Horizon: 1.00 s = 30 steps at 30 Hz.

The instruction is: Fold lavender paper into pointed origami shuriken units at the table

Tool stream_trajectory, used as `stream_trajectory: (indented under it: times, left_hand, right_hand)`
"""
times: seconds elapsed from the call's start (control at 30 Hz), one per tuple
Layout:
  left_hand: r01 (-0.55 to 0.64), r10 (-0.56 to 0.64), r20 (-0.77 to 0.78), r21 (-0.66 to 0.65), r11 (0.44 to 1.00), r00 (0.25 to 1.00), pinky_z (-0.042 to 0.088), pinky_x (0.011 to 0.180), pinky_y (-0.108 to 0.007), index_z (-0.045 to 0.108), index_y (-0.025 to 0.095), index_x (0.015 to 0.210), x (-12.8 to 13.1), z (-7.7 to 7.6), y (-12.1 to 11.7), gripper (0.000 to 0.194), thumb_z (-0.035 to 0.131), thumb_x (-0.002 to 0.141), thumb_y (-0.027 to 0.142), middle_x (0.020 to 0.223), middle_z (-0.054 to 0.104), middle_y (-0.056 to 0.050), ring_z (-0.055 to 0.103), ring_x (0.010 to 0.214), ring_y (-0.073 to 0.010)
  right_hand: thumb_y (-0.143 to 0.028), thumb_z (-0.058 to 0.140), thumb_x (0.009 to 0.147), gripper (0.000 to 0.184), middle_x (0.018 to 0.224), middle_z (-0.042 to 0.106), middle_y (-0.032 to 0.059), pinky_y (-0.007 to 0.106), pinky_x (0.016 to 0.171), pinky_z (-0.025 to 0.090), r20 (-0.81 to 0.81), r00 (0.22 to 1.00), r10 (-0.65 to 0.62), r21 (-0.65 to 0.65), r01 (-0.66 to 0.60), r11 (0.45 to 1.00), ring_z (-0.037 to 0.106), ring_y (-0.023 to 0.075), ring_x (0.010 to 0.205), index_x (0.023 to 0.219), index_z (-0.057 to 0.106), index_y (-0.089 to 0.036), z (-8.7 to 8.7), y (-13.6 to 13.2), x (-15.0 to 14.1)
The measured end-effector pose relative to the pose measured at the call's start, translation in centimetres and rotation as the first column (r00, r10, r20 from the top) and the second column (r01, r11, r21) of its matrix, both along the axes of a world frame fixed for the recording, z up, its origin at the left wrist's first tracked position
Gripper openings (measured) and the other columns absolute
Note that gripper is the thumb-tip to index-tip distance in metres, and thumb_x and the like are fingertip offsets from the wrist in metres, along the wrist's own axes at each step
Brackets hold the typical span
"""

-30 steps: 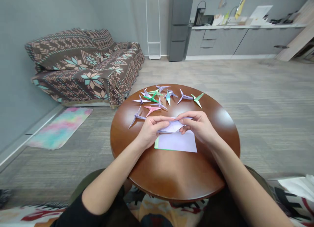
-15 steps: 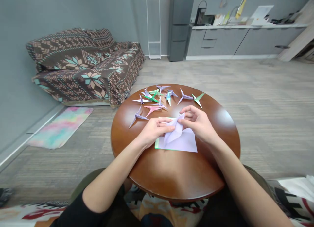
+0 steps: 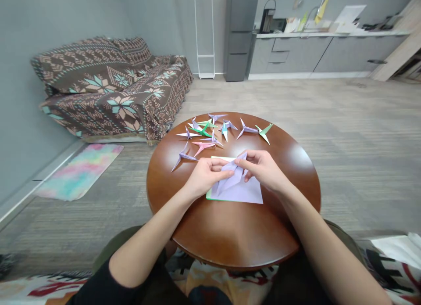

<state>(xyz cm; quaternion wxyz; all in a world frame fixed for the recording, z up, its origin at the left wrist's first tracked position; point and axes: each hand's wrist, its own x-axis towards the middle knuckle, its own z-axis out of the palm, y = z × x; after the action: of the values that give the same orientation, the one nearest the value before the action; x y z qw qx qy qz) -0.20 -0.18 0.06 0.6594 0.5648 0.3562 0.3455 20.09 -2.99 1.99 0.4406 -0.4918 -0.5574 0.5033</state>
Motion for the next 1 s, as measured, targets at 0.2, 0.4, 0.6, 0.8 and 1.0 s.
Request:
stream_trajectory:
  times: [0.2, 0.4, 0.6, 0.8, 1.0]
  left_hand:
    - [0.008, -0.007, 0.022, -0.023, 1.000, 1.000, 0.056, 0.070, -0.027, 0.083, 0.013, 0.104, 0.16, 0.17, -0.15, 0.037, 0.091, 0.074, 0.032, 0.092, 0.084, -0.010, 0.076, 0.075, -0.0201]
    - [0.007, -0.007, 0.028, -0.004, 1.000, 1.000, 0.054, 0.069, -0.027, 0.082, 0.013, 0.109, 0.25, 0.29, -0.19, 0.040, 0.087, 0.077, 0.037, 0.097, 0.083, -0.010, 0.075, 0.077, -0.0205]
    - [0.017, -0.016, 0.044, -0.021, 1.000, 0.999, 0.054, 0.068, -0.026, 0.081, 0.013, 0.110, 0.24, 0.26, -0.14, 0.040, 0.086, 0.080, 0.040, 0.095, 0.083, -0.010, 0.074, 0.075, -0.0195]
    - [0.027, -0.025, 0.069, -0.020, 0.999, 0.997, 0.053, 0.066, -0.026, 0.081, 0.014, 0.108, 0.29, 0.40, -0.19, 0.038, 0.085, 0.081, 0.040, 0.090, 0.083, -0.009, 0.074, 0.073, -0.0194]
    - [0.032, -0.029, 0.071, -0.034, 0.999, 0.997, 0.052, 0.064, -0.026, 0.080, 0.014, 0.109, 0.32, 0.34, -0.19, 0.041, 0.087, 0.079, 0.041, 0.086, 0.082, -0.008, 0.074, 0.069, -0.0192]
  right_hand:
    - [-0.053, 0.084, 0.080, 0.039, 0.069, 0.069, 0.0009, 0.024, 0.051, 0.055, -0.026, 1.000, 0.004, -0.011, -0.004, 1.000, 0.062, 0.0107, 0.053, 0.080, 0.074, -0.014, -0.09, 0.04, 0.03]
    - [-0.054, 0.086, 0.078, 0.040, 0.069, 0.071, 0.0020, 0.025, 0.052, 0.056, -0.057, 0.998, -0.011, 0.011, 0.012, 1.000, 0.063, 0.0118, 0.055, 0.079, 0.075, -0.015, -0.19, 0.04, -0.14]
    - [-0.053, 0.086, 0.079, 0.039, 0.068, 0.073, 0.0029, 0.026, 0.054, 0.058, -0.077, 0.996, -0.044, 0.010, 0.045, 0.999, 0.068, 0.0143, 0.057, 0.078, 0.075, -0.015, -0.49, 0.13, -0.15]
    - [-0.052, 0.087, 0.079, 0.038, 0.068, 0.075, 0.0038, 0.026, 0.056, 0.059, -0.097, 0.994, -0.060, 0.000, 0.060, 0.998, 0.071, 0.0155, 0.059, 0.077, 0.076, -0.015, -0.32, 0.04, -0.26]
    - [-0.055, 0.089, 0.074, 0.041, 0.067, 0.074, 0.0037, 0.028, 0.057, 0.060, -0.132, 0.987, -0.087, -0.013, 0.086, 0.996, 0.069, 0.0148, 0.056, 0.076, 0.076, -0.015, -0.36, 0.07, -0.34]
